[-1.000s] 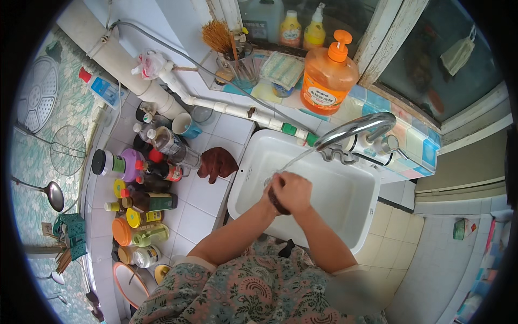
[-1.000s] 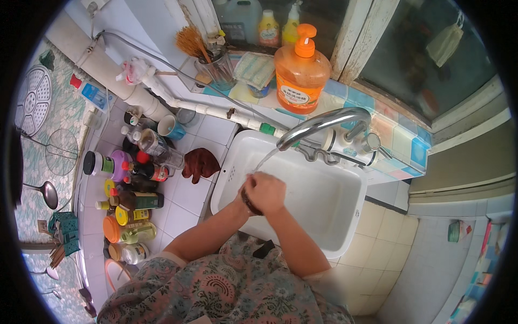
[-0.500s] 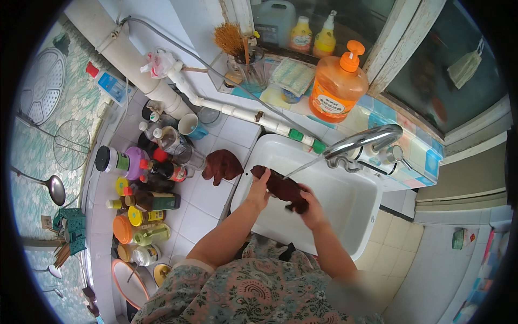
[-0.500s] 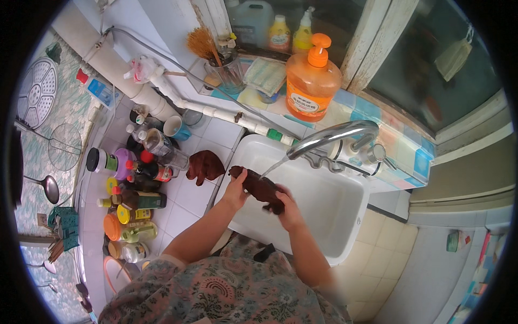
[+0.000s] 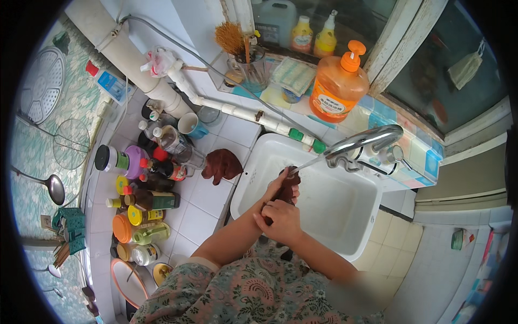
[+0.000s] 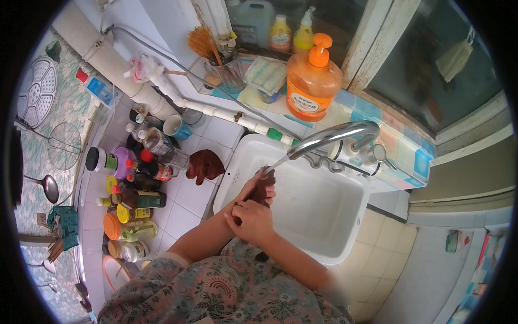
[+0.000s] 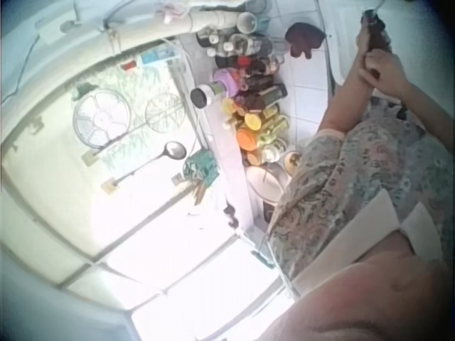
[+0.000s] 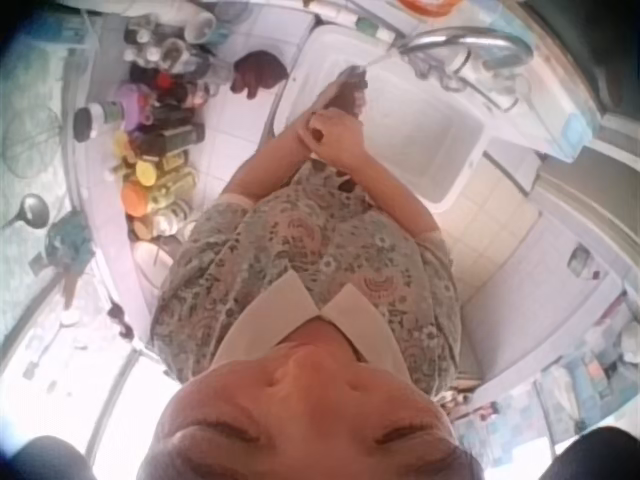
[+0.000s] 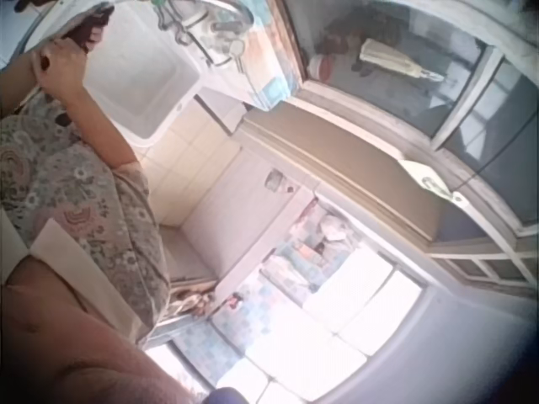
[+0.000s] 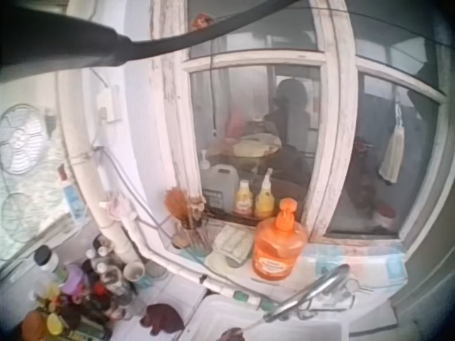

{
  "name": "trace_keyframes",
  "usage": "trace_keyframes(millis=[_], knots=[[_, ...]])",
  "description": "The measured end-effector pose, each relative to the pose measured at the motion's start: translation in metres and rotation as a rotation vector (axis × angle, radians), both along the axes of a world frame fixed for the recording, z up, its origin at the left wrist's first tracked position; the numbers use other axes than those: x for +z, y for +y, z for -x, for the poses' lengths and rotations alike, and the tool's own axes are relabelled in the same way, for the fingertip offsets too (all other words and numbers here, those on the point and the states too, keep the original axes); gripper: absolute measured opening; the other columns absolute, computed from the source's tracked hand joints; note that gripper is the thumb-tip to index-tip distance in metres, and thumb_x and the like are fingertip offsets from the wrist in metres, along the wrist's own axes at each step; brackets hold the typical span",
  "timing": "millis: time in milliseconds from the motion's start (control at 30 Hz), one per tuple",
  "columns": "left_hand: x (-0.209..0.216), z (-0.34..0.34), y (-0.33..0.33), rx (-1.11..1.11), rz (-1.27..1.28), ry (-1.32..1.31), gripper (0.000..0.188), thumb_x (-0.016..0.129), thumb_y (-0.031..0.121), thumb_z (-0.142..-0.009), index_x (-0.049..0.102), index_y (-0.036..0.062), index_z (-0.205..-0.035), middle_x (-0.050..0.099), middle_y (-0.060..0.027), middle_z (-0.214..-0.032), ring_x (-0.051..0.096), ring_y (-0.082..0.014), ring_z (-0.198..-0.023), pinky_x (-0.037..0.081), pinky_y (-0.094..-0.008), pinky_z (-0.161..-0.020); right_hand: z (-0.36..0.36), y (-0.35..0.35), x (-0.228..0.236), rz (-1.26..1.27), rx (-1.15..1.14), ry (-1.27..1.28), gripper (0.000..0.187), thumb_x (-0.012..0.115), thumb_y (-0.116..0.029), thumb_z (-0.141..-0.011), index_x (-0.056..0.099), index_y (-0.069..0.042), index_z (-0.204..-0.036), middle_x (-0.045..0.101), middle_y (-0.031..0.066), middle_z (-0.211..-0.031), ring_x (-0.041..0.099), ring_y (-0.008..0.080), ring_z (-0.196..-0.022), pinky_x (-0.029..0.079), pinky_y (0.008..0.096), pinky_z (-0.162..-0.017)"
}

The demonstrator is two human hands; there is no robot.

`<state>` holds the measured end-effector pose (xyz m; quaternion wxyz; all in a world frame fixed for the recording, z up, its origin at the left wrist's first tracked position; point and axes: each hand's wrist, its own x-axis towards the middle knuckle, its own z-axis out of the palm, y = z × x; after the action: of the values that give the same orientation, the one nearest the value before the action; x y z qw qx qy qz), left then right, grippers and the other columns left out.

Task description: The person moves from the kitchen to the living room, picks up a smartphone, returns to the kitchen, and washes a brown cloth under running water at the sink. The person wrings and rinses the cloth repeatedly.

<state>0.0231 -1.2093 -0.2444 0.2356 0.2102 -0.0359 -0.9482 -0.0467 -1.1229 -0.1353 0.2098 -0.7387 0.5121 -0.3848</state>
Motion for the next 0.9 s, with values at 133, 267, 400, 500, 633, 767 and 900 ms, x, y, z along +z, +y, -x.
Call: trace_keyframes(millis=[133, 267, 400, 500, 633, 767, 900], knots=[[-0.052, 0.02, 0.037, 0.549, 0.233, 0.163, 0.034, 0.045, 0.046, -0.092, 0.055, 0.0131, -0.094, 0.053, -0.0011, -0.074, 0.052, -0.0152, -0.066, 0.044, -0.03, -0.06, 0.002, -0.02, -0.021, 0.081, -0.163, 0.086, 0.023, 0.066, -0.02, -0.073, 0.052, -0.011, -0.058, 0.055, 0.0035, -0.059, 0.056, 0.0249, -0.055, 0.045, 0.0357, -0.053], [0.014, 0.015, 0.042, 0.312, -0.131, 0.01, 0.029, 0.036, 0.031, -0.095, 0.055, 0.0113, -0.104, 0.061, -0.0037, -0.091, 0.06, -0.0182, -0.086, 0.049, -0.0328, -0.077, 0.022, -0.045, -0.046, -0.091, -0.421, 0.071, 0.025, 0.062, -0.024, -0.079, 0.055, -0.009, -0.061, 0.057, 0.0061, -0.06, 0.055, 0.031, -0.053, 0.047, 0.0385, -0.055], [0.01, 0.006, 0.044, 0.248, -0.199, -0.263, 0.027, 0.038, 0.025, -0.095, 0.055, 0.01, -0.11, 0.064, -0.0051, -0.101, 0.062, -0.021, -0.092, 0.051, -0.0367, -0.084, 0.063, -0.054, -0.097, -0.559, -0.558, -0.188, 0.022, 0.054, -0.028, -0.086, 0.061, -0.009, -0.079, 0.063, 0.007, -0.076, 0.061, 0.0264, -0.071, 0.048, 0.0377, -0.065], [0.038, 0.004, 0.032, 0.321, -0.156, -0.362, 0.035, 0.037, 0.034, -0.097, 0.052, 0.0072, -0.113, 0.061, -0.0073, -0.11, 0.059, -0.0234, -0.101, 0.046, -0.0381, -0.092, 0.084, -0.033, -0.144, -0.87, -0.415, -0.994, 0.025, 0.051, -0.027, -0.087, 0.058, -0.01, -0.104, 0.063, 0.0056, -0.099, 0.06, 0.0219, -0.091, 0.048, 0.0366, -0.073], [0.003, -0.017, 0.017, 0.388, -0.082, -0.28, 0.04, 0.041, 0.039, -0.096, 0.045, 0.0064, -0.119, 0.055, -0.011, -0.117, 0.052, -0.0268, -0.111, 0.039, -0.0424, -0.1, 0.096, -0.007, -0.112, -1.257, -0.061, -1.563, 0.045, 0.051, -0.024, -0.086, 0.045, -0.012, -0.129, 0.053, 0.0071, -0.124, 0.053, 0.0223, -0.11, 0.048, 0.0359, -0.083], [0.0, -0.028, 0.011, 0.267, 0.06, -0.417, 0.048, 0.049, 0.041, -0.093, 0.034, 0.0144, -0.13, 0.048, -0.0093, -0.123, 0.049, -0.0283, -0.113, 0.04, -0.0484, -0.096, 0.082, -0.014, -0.083, -0.974, -0.097, -1.388, 0.043, 0.057, -0.012, -0.083, 0.047, -0.01, -0.125, 0.055, 0.0067, -0.117, 0.054, 0.0203, -0.105, 0.048, 0.0324, -0.08], [0.019, -0.026, 0.01, 0.087, 0.027, -0.295, 0.051, 0.051, 0.049, -0.089, 0.041, 0.0129, -0.124, 0.052, -0.0084, -0.114, 0.054, -0.025, -0.102, 0.044, -0.0419, -0.09, 0.057, -0.025, -0.047, -0.902, 0.114, -0.878, 0.045, 0.063, -0.003, -0.078, 0.047, -0.009, -0.119, 0.055, 0.0054, -0.113, 0.054, 0.0199, -0.102, 0.048, 0.0343, -0.079]])
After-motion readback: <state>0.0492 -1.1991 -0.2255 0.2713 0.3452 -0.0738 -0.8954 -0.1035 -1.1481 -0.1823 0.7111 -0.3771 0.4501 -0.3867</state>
